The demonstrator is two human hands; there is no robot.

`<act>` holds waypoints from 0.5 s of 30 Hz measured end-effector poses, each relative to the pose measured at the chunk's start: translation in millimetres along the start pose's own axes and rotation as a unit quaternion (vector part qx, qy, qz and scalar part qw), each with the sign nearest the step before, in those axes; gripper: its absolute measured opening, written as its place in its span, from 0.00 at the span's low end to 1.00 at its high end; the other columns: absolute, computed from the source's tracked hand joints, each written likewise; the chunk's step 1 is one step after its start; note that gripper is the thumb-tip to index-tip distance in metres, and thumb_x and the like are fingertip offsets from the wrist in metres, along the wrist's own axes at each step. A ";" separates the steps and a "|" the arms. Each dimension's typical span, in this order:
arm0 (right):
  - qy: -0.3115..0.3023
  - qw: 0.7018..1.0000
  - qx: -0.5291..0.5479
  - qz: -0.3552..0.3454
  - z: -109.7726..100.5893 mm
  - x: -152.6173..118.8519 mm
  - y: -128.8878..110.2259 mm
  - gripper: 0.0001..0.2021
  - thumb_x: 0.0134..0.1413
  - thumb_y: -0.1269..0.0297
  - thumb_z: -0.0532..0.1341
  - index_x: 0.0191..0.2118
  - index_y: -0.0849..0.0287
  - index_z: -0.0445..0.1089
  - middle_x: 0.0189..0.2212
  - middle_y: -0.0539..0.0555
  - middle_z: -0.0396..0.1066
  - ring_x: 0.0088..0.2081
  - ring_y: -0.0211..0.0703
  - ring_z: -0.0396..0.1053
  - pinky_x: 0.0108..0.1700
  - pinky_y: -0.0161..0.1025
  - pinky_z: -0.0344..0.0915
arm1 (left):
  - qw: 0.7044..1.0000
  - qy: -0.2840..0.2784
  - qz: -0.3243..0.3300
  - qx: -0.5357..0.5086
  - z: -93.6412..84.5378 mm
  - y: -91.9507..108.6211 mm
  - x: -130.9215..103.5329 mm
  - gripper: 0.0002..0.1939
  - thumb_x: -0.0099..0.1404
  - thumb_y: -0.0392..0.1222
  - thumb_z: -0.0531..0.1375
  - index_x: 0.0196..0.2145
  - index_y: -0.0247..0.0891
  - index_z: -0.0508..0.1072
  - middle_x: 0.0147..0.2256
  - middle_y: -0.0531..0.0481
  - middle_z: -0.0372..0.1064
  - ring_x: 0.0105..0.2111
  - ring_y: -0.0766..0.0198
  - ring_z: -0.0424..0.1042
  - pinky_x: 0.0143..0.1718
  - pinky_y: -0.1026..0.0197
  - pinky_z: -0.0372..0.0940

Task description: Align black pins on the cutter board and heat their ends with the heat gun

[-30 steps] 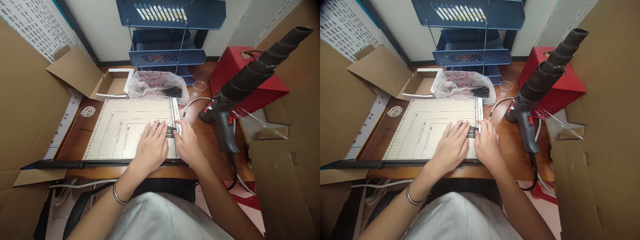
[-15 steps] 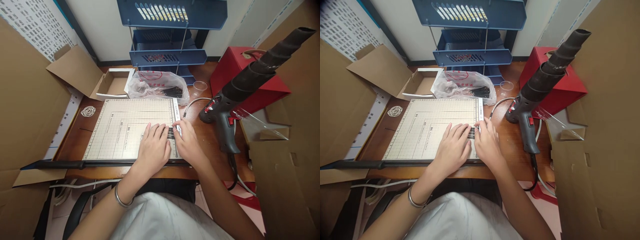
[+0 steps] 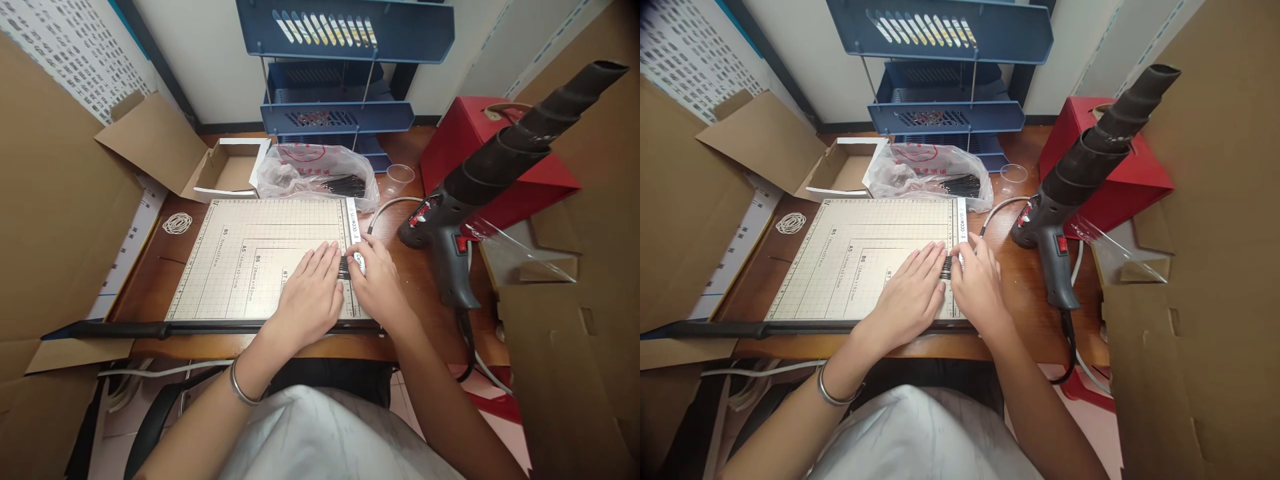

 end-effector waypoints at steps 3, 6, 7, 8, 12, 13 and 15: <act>-0.013 1.000 -0.023 -0.005 -2.6 -10.6 -1.6 0.13 0.68 0.61 0.51 0.49 0.55 0.71 0.67 0.65 0.60 0.69 0.61 0.58 0.66 0.66 0.59 | 1.000 -0.020 -0.004 0.002 1.8 1.6 -0.8 0.31 0.77 0.42 0.44 0.71 0.20 0.54 0.73 0.34 0.46 0.74 0.50 0.45 0.74 0.46 0.45; -0.041 0.998 -0.042 -0.025 -3.8 -21.7 -4.0 0.17 0.69 0.61 0.49 0.56 0.55 0.67 0.69 0.64 0.56 0.71 0.60 0.54 0.66 0.67 0.58 | 1.000 -0.020 -0.010 0.000 1.3 4.8 -1.1 0.32 0.76 0.42 0.45 0.71 0.20 0.54 0.73 0.33 0.45 0.74 0.49 0.44 0.74 0.45 0.45; -0.047 0.997 -0.047 -0.029 -3.8 -23.9 -4.5 0.17 0.69 0.61 0.49 0.58 0.56 0.65 0.70 0.65 0.55 0.71 0.60 0.54 0.66 0.67 0.58 | 1.000 -0.019 -0.012 -0.001 1.2 5.9 -1.0 0.32 0.76 0.42 0.45 0.71 0.19 0.54 0.73 0.33 0.45 0.74 0.49 0.44 0.74 0.45 0.46; -0.050 0.997 -0.050 -0.030 -3.6 -25.1 -4.6 0.18 0.69 0.62 0.48 0.59 0.57 0.65 0.70 0.65 0.55 0.71 0.60 0.54 0.66 0.67 0.58 | 1.000 -0.017 -0.014 -0.002 1.1 7.0 -1.0 0.32 0.76 0.42 0.45 0.71 0.19 0.54 0.73 0.33 0.46 0.74 0.50 0.44 0.74 0.45 0.46; -0.038 0.998 -0.040 -0.012 -0.7 -22.1 -3.0 0.17 0.67 0.64 0.49 0.57 0.56 0.65 0.69 0.66 0.56 0.70 0.62 0.55 0.64 0.68 0.59 | 1.000 -0.007 -0.019 -0.005 1.2 9.2 -1.2 0.32 0.75 0.41 0.45 0.70 0.18 0.55 0.73 0.32 0.47 0.74 0.49 0.46 0.73 0.45 0.47; -0.033 0.999 -0.032 -0.009 0.3 -20.7 -2.5 0.17 0.67 0.64 0.49 0.56 0.56 0.65 0.69 0.65 0.57 0.70 0.62 0.56 0.63 0.68 0.60 | 1.000 -0.004 -0.019 -0.005 1.2 9.5 -1.4 0.31 0.75 0.41 0.44 0.70 0.18 0.56 0.72 0.32 0.47 0.74 0.48 0.46 0.73 0.44 0.48; -0.027 0.999 -0.019 -0.004 2.0 -18.4 -1.4 0.16 0.67 0.64 0.48 0.55 0.55 0.65 0.68 0.65 0.58 0.69 0.61 0.57 0.63 0.68 0.60 | 1.000 -0.003 -0.017 -0.004 1.3 9.8 -1.7 0.31 0.75 0.41 0.44 0.70 0.18 0.56 0.72 0.31 0.48 0.74 0.48 0.46 0.73 0.44 0.49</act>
Point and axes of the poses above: each hand's wrist, its own x-axis towards the middle knuckle, its own z-axis out of the palm, y = z × x, the point moved 4 cm from there along x, towards the middle knuckle
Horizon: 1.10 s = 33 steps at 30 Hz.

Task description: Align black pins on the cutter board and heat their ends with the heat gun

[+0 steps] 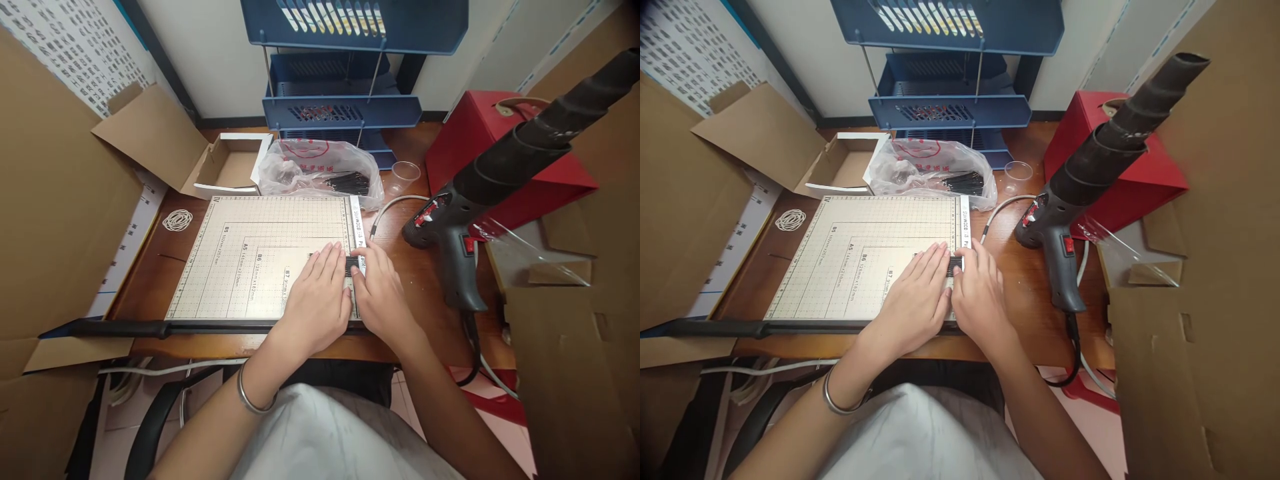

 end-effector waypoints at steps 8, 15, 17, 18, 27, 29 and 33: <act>-0.010 1.000 0.018 -0.008 -3.0 -1.1 1.2 0.15 0.67 0.64 0.48 0.54 0.55 0.64 0.67 0.64 0.60 0.70 0.58 0.56 0.66 0.65 0.57 | 1.000 -0.006 -0.014 0.008 4.0 6.6 1.3 0.33 0.75 0.42 0.44 0.70 0.16 0.54 0.72 0.28 0.45 0.74 0.43 0.44 0.73 0.41 0.48; 0.021 0.999 0.049 0.000 -3.8 -0.3 0.2 0.15 0.65 0.65 0.48 0.54 0.55 0.63 0.64 0.63 0.64 0.67 0.57 0.61 0.65 0.63 0.60 | 1.000 0.004 -0.015 0.007 5.7 9.6 1.4 0.33 0.75 0.41 0.44 0.69 0.14 0.54 0.72 0.27 0.45 0.74 0.43 0.44 0.73 0.42 0.48; 0.033 0.998 0.043 0.007 -3.3 2.0 -1.9 0.15 0.63 0.65 0.49 0.53 0.55 0.64 0.61 0.63 0.67 0.64 0.58 0.63 0.64 0.63 0.61 | 1.000 0.005 -0.013 0.005 5.8 10.0 1.2 0.33 0.74 0.41 0.45 0.69 0.14 0.54 0.72 0.27 0.45 0.74 0.44 0.44 0.73 0.42 0.48; 0.034 0.999 0.039 0.009 -3.2 2.8 -2.8 0.15 0.63 0.66 0.49 0.52 0.55 0.64 0.59 0.63 0.68 0.63 0.59 0.65 0.63 0.62 0.63 | 1.000 0.006 -0.014 0.002 6.1 10.4 1.2 0.33 0.74 0.40 0.45 0.69 0.14 0.54 0.72 0.26 0.45 0.74 0.44 0.44 0.73 0.42 0.48; 0.036 0.999 0.011 0.011 -9.0 -1.5 -8.1 0.16 0.59 0.68 0.50 0.52 0.54 0.65 0.59 0.62 0.69 0.60 0.60 0.68 0.57 0.61 0.67 | 0.999 0.031 -0.029 -0.024 10.1 13.2 0.1 0.33 0.75 0.41 0.44 0.69 0.14 0.54 0.72 0.24 0.46 0.74 0.43 0.43 0.72 0.39 0.49; 0.024 1.000 -0.002 0.019 -8.5 -0.7 -9.0 0.17 0.57 0.68 0.52 0.52 0.54 0.65 0.56 0.62 0.70 0.57 0.61 0.70 0.54 0.60 0.69 | 0.999 0.033 -0.035 -0.021 10.1 12.7 0.0 0.32 0.76 0.41 0.43 0.69 0.14 0.55 0.71 0.25 0.47 0.74 0.43 0.44 0.73 0.40 0.49; 0.015 0.999 0.007 0.036 -9.6 1.7 -7.7 0.18 0.56 0.68 0.52 0.52 0.55 0.64 0.54 0.62 0.71 0.52 0.60 0.72 0.52 0.60 0.70 | 0.998 0.035 -0.041 -0.019 10.4 14.2 0.3 0.32 0.76 0.41 0.43 0.69 0.14 0.55 0.71 0.25 0.48 0.73 0.43 0.45 0.73 0.41 0.49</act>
Point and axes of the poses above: each hand's wrist, its own x-axis towards the middle knuckle, its own z-axis out of the palm, y = z × x, the point moved 4 cm from there along x, towards the middle knuckle
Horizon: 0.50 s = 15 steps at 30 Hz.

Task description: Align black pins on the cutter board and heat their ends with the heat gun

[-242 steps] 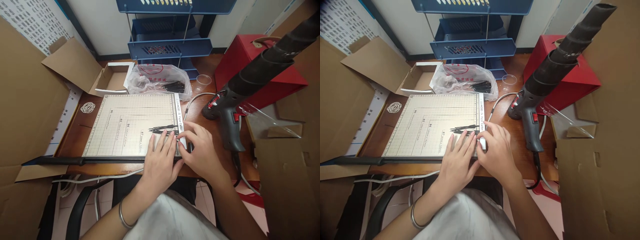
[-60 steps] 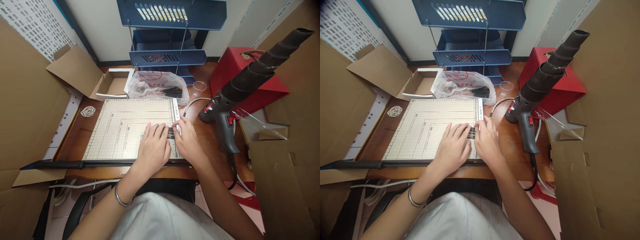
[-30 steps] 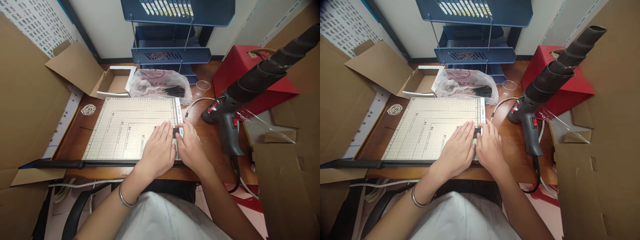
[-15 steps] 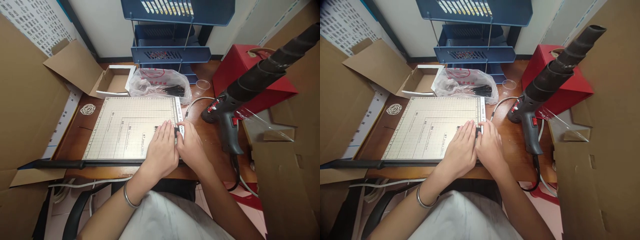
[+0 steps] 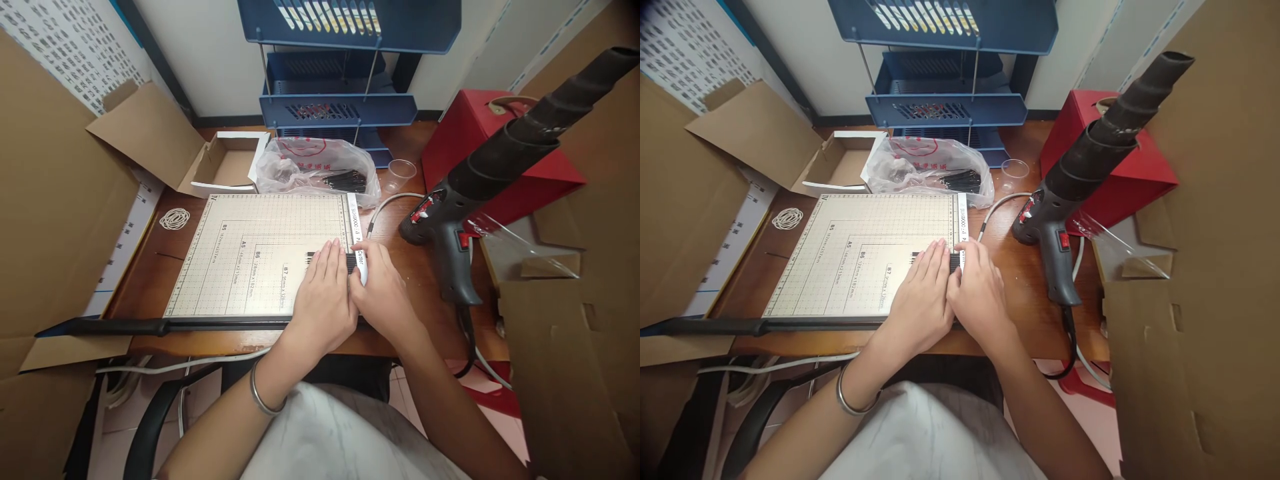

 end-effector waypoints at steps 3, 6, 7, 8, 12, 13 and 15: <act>0.029 0.998 0.053 0.000 -6.3 1.4 3.4 0.18 0.57 0.67 0.54 0.53 0.55 0.64 0.54 0.61 0.73 0.55 0.59 0.72 0.56 0.60 0.68 | 1.000 0.007 -0.001 -0.009 0.6 2.6 0.5 0.32 0.75 0.41 0.44 0.69 0.14 0.54 0.71 0.25 0.47 0.74 0.43 0.44 0.72 0.39 0.50; 0.072 0.991 0.114 0.018 -14.8 1.4 8.8 0.16 0.59 0.65 0.54 0.53 0.53 0.65 0.53 0.59 0.74 0.56 0.56 0.72 0.58 0.59 0.67 | 1.000 0.020 -0.004 -0.021 0.6 4.9 1.2 0.33 0.74 0.40 0.46 0.70 0.17 0.52 0.72 0.26 0.47 0.74 0.45 0.44 0.72 0.40 0.50; 0.079 0.989 0.125 0.024 -16.6 1.3 10.3 0.16 0.60 0.65 0.54 0.53 0.53 0.65 0.53 0.59 0.74 0.56 0.56 0.72 0.58 0.58 0.67 | 0.999 0.023 -0.005 -0.023 0.6 5.5 1.5 0.33 0.73 0.40 0.46 0.70 0.18 0.52 0.72 0.27 0.47 0.74 0.45 0.44 0.72 0.40 0.50; 0.081 0.988 0.131 0.028 -17.5 1.1 11.3 0.16 0.60 0.64 0.55 0.53 0.53 0.66 0.53 0.59 0.74 0.56 0.55 0.72 0.59 0.58 0.67 | 0.999 0.024 -0.005 -0.023 0.7 6.1 1.9 0.33 0.73 0.40 0.46 0.70 0.18 0.52 0.72 0.27 0.47 0.74 0.45 0.44 0.73 0.40 0.50; 0.053 0.990 0.130 0.016 -13.5 0.2 12.1 0.18 0.59 0.67 0.53 0.54 0.53 0.66 0.54 0.59 0.74 0.57 0.54 0.72 0.60 0.57 0.67 | 1.000 0.003 -0.002 -0.009 2.7 7.9 4.0 0.32 0.74 0.39 0.45 0.70 0.15 0.53 0.72 0.28 0.45 0.74 0.47 0.44 0.73 0.43 0.48; 0.048 0.991 0.127 0.012 -11.8 -0.2 12.4 0.18 0.59 0.67 0.53 0.54 0.54 0.67 0.54 0.58 0.74 0.57 0.53 0.72 0.60 0.57 0.67 | 1.000 -0.005 -0.001 -0.006 3.0 8.3 4.4 0.32 0.74 0.39 0.45 0.70 0.15 0.54 0.73 0.29 0.45 0.74 0.47 0.44 0.74 0.44 0.48; 0.049 0.993 0.112 0.002 -9.5 -1.3 13.2 0.19 0.59 0.67 0.53 0.55 0.55 0.67 0.55 0.59 0.74 0.57 0.53 0.71 0.61 0.57 0.67 | 1.000 -0.012 0.006 -0.005 1.6 8.7 4.2 0.32 0.74 0.39 0.45 0.70 0.16 0.54 0.73 0.30 0.45 0.74 0.48 0.43 0.74 0.45 0.47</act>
Point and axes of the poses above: each hand's wrist, its own x-axis towards the middle knuckle, its own z-axis out of the palm, y = z × x, the point moved 4 cm from there along x, towards the middle knuckle
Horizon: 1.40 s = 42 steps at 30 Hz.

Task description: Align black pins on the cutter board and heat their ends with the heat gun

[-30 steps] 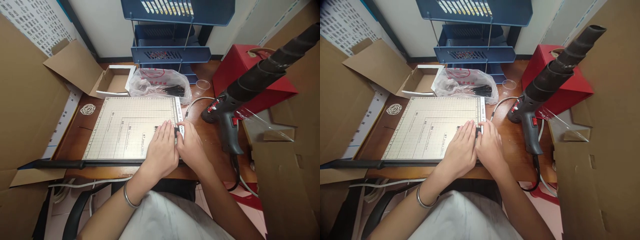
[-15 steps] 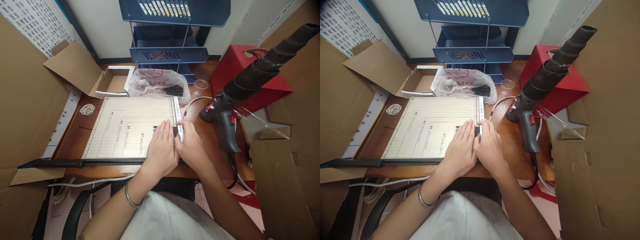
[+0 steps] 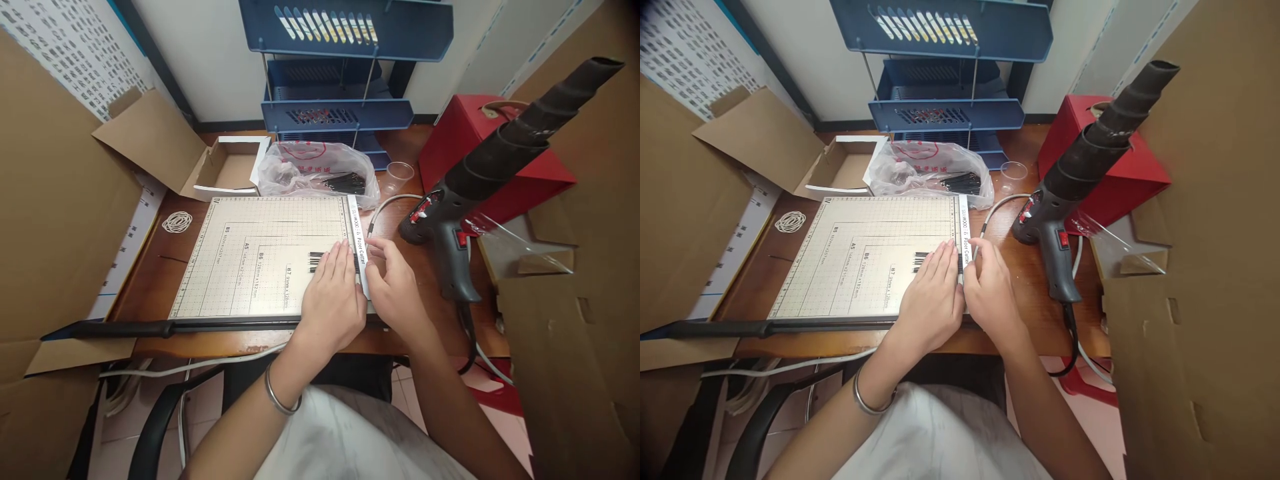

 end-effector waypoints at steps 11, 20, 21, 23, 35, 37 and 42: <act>0.010 0.999 -0.046 -0.028 -2.3 -2.0 6.6 0.18 0.64 0.63 0.51 0.56 0.57 0.67 0.57 0.63 0.71 0.59 0.54 0.69 0.63 0.58 0.64 | 1.000 0.014 0.001 0.023 -20.4 -22.1 -6.3 0.31 0.75 0.40 0.45 0.70 0.18 0.56 0.72 0.32 0.49 0.74 0.48 0.46 0.74 0.42 0.46; -0.026 0.998 -0.047 -0.027 2.6 -0.6 2.3 0.21 0.64 0.62 0.52 0.60 0.58 0.64 0.61 0.62 0.68 0.62 0.54 0.67 0.65 0.59 0.63 | 0.998 -0.016 0.011 0.053 -3.1 -8.7 -1.9 0.32 0.75 0.41 0.44 0.70 0.15 0.53 0.73 0.30 0.46 0.74 0.48 0.44 0.75 0.47 0.43; -0.035 0.997 -0.058 -0.030 5.4 -0.4 0.4 0.22 0.64 0.63 0.51 0.61 0.58 0.63 0.61 0.62 0.68 0.62 0.55 0.66 0.64 0.60 0.63 | 0.998 -0.018 0.010 0.053 -2.8 -8.9 -2.2 0.32 0.75 0.40 0.44 0.70 0.16 0.53 0.73 0.30 0.46 0.74 0.49 0.44 0.75 0.47 0.44; -0.042 0.995 -0.089 -0.034 9.9 -0.2 -2.9 0.23 0.62 0.65 0.51 0.62 0.59 0.63 0.62 0.62 0.67 0.63 0.57 0.66 0.63 0.62 0.64 | 0.999 -0.017 0.009 0.048 -2.3 -9.6 -2.5 0.32 0.75 0.40 0.45 0.70 0.17 0.53 0.73 0.31 0.46 0.74 0.48 0.45 0.74 0.46 0.45; -0.033 0.990 -0.109 -0.087 10.9 7.2 -5.2 0.24 0.55 0.71 0.55 0.59 0.58 0.68 0.63 0.60 0.67 0.64 0.56 0.66 0.66 0.59 0.64 | 1.000 0.013 0.010 0.027 -0.8 -9.1 -2.5 0.31 0.76 0.40 0.44 0.70 0.18 0.56 0.72 0.33 0.49 0.73 0.50 0.47 0.74 0.46 0.48; -0.007 0.992 -0.077 -0.098 6.7 8.3 -6.4 0.21 0.58 0.69 0.55 0.57 0.59 0.69 0.60 0.61 0.70 0.62 0.53 0.68 0.66 0.55 0.65 | 1.000 0.010 0.004 0.021 0.4 -8.9 -1.4 0.31 0.76 0.40 0.44 0.70 0.19 0.56 0.72 0.34 0.48 0.74 0.50 0.47 0.74 0.46 0.47; 0.050 0.989 -0.073 -0.117 -1.3 3.6 -11.8 0.20 0.66 0.65 0.51 0.58 0.65 0.70 0.60 0.63 0.71 0.62 0.50 0.68 0.66 0.53 0.65 | 1.000 0.009 0.013 0.011 -6.1 -7.1 -4.4 0.31 0.75 0.39 0.45 0.71 0.20 0.55 0.73 0.36 0.47 0.74 0.51 0.45 0.74 0.44 0.45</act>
Point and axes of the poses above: each hand's wrist, its own x-axis towards the middle knuckle, its own z-axis out of the palm, y = z × x, the point moved 4 cm from there along x, towards the middle knuckle
